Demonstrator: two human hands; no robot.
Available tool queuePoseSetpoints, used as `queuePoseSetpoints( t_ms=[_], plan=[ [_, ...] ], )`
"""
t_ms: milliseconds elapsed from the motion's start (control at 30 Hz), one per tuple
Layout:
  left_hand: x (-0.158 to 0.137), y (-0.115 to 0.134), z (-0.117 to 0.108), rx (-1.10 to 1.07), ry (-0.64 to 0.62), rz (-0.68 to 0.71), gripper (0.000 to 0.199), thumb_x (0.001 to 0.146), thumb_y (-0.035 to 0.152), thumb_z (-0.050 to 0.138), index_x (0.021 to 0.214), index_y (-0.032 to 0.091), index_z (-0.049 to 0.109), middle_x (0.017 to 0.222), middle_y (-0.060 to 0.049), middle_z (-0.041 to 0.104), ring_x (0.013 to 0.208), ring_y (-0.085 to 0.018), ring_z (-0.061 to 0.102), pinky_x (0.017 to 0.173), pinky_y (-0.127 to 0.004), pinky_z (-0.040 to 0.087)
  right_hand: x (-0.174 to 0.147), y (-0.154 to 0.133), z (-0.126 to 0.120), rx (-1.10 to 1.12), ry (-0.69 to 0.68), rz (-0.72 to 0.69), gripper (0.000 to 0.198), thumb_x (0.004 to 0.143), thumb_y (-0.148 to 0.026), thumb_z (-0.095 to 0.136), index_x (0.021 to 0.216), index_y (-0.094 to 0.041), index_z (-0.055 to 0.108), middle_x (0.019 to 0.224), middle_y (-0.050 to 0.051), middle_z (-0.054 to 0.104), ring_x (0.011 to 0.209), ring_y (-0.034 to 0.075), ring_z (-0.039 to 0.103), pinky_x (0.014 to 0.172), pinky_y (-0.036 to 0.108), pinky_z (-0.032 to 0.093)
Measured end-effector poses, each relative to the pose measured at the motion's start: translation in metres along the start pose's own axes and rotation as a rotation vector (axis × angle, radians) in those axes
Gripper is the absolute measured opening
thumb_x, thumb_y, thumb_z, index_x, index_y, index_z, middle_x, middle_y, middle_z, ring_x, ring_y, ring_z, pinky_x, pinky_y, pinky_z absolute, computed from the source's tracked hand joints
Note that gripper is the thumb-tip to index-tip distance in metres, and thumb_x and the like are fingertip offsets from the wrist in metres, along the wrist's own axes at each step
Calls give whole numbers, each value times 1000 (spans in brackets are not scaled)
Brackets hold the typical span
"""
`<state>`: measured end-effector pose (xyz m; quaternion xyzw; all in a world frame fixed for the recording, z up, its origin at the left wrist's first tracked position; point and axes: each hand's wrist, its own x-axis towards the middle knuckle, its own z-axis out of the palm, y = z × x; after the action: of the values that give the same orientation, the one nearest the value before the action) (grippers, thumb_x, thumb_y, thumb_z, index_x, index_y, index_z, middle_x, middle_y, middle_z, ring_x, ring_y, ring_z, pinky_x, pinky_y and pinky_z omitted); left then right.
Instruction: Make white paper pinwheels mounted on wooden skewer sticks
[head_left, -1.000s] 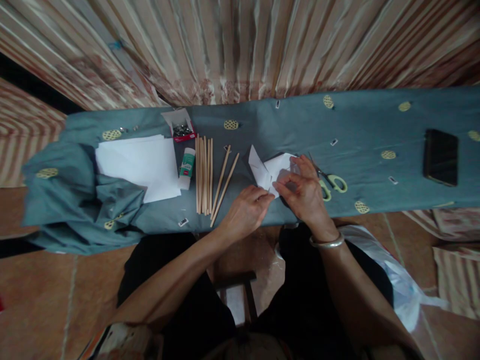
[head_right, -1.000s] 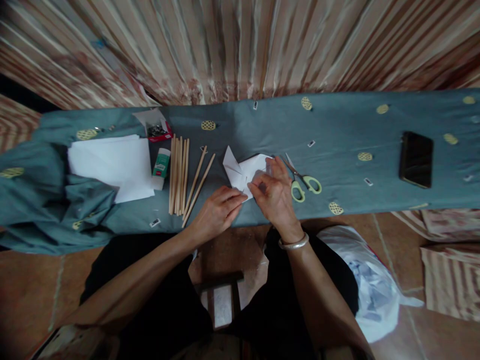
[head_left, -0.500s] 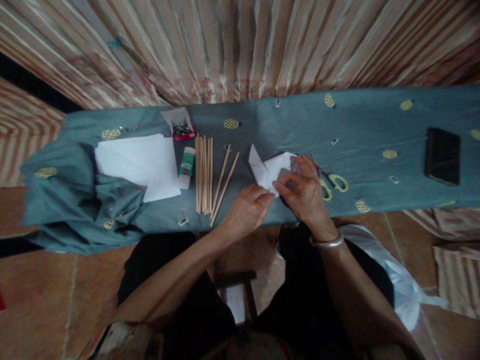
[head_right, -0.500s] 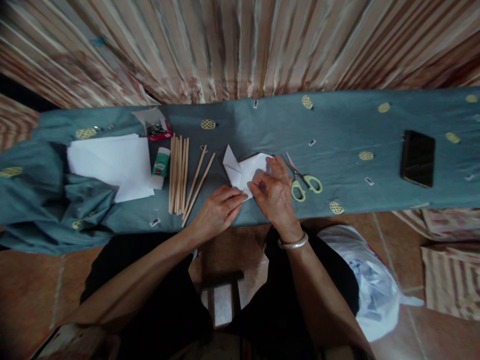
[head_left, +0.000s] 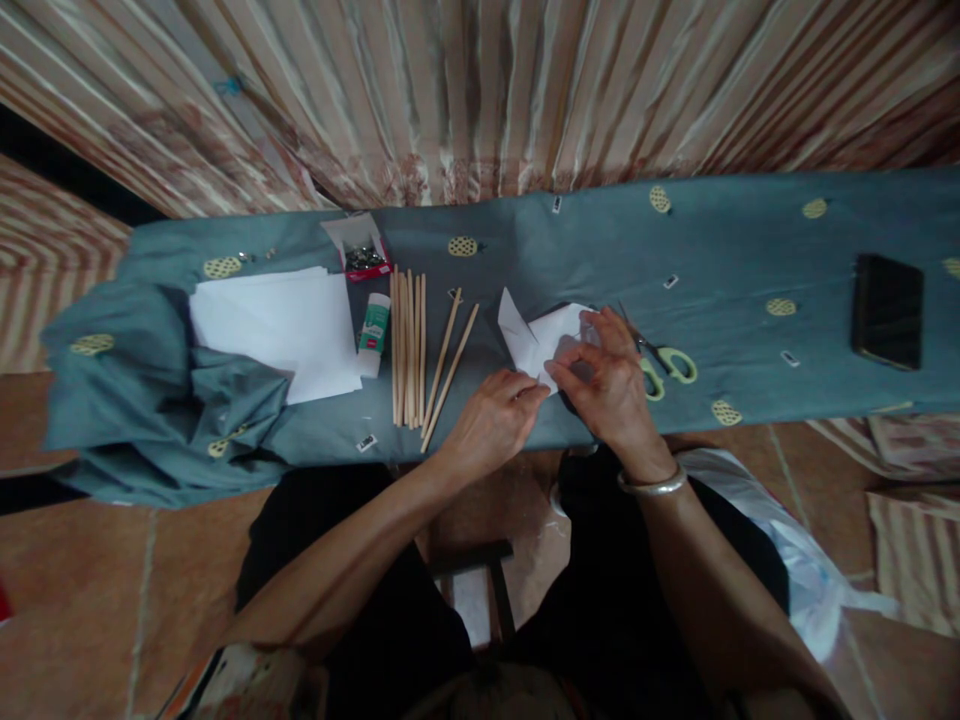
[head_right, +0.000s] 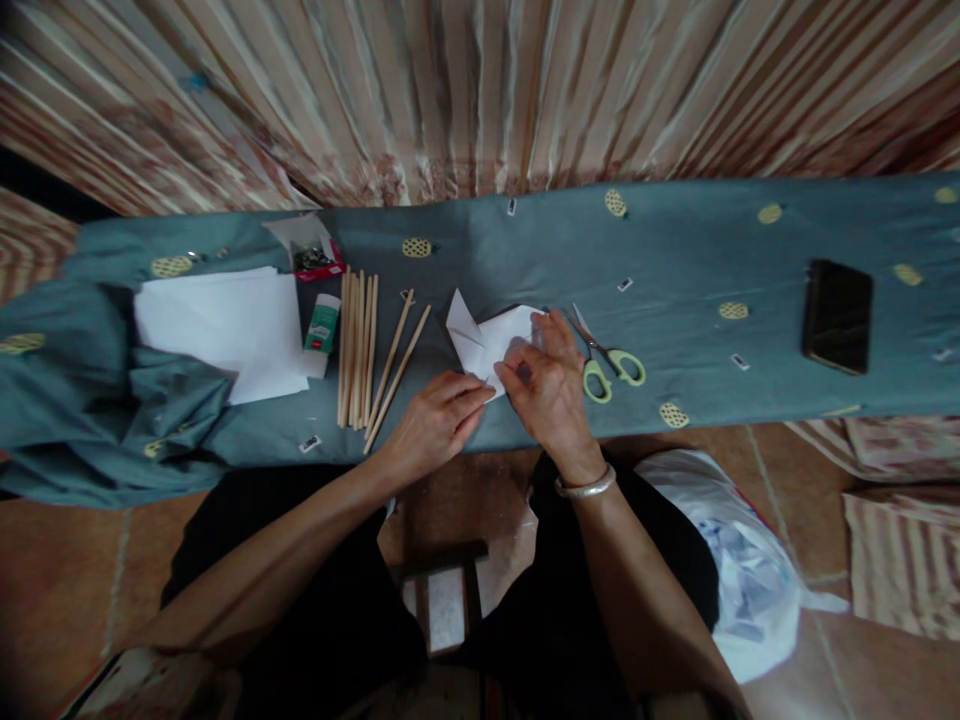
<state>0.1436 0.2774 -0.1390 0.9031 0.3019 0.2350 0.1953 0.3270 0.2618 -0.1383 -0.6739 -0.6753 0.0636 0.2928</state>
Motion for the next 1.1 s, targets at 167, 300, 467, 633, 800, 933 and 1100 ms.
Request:
queuePoseSetpoints(
  t_ms=[167, 300, 467, 633, 800, 933, 1100],
  plan=[
    [0, 0, 0, -9, 7, -3, 21, 92, 11, 51, 108, 15, 65, 100, -8, 67, 94, -20, 63, 87, -37, 55, -3, -3, 0, -17, 17, -30, 22, 90, -42, 59, 90, -22, 68, 147, 9, 49, 143, 33, 35, 111, 58, 36],
    [1, 1, -1, -5, 0, -1, 22, 93, 11, 49, 107, 13, 65, 100, -9, 67, 94, -20, 63, 87, -38, 55, -5, -8, -1, -34, 11, -57, 22, 93, -40, 54, 99, -26, 70, 151, 6, 46, 144, 32, 34, 111, 54, 38],
    [1, 1, -1, 21, -3, -4, 21, 92, 11, 50, 106, 14, 66, 100, -8, 67, 94, -20, 63, 88, -37, 55, -5, -14, -3, -94, -15, -96, 27, 96, -36, 48, 102, -23, 71, 152, 7, 44, 145, 33, 32, 111, 56, 37],
    [0, 0, -1, 5, -3, 6, 21, 92, 10, 51, 107, 11, 66, 100, -9, 68, 94, -20, 62, 88, -36, 55, -9, -17, -3, -142, -42, -125, 25, 96, -29, 46, 106, -24, 68, 152, 7, 45, 147, 30, 28, 112, 55, 33],
    [0, 1, 0, 2, 4, 4, 21, 93, 11, 50, 106, 12, 66, 100, -9, 68, 94, -20, 62, 87, -37, 55, -16, -21, -3, -150, -88, -156, 28, 94, -21, 43, 110, -27, 65, 152, 6, 44, 149, 31, 24, 109, 55, 35],
    [1, 1, 0, -1, 3, -8, 21, 91, 10, 51, 106, 12, 66, 99, -9, 67, 94, -21, 62, 87, -37, 55, -14, -23, -1, -102, -100, -131, 33, 95, -19, 39, 115, -29, 63, 152, 5, 43, 150, 33, 21, 109, 58, 33],
    [1, 1, 0, -12, -16, -13, 21, 91, 12, 52, 106, 13, 66, 101, -10, 67, 95, -22, 62, 87, -38, 55, -11, -24, 3, -85, -92, -125, 32, 97, -23, 40, 119, -30, 62, 152, 5, 44, 151, 32, 19, 111, 59, 30]
  ],
)
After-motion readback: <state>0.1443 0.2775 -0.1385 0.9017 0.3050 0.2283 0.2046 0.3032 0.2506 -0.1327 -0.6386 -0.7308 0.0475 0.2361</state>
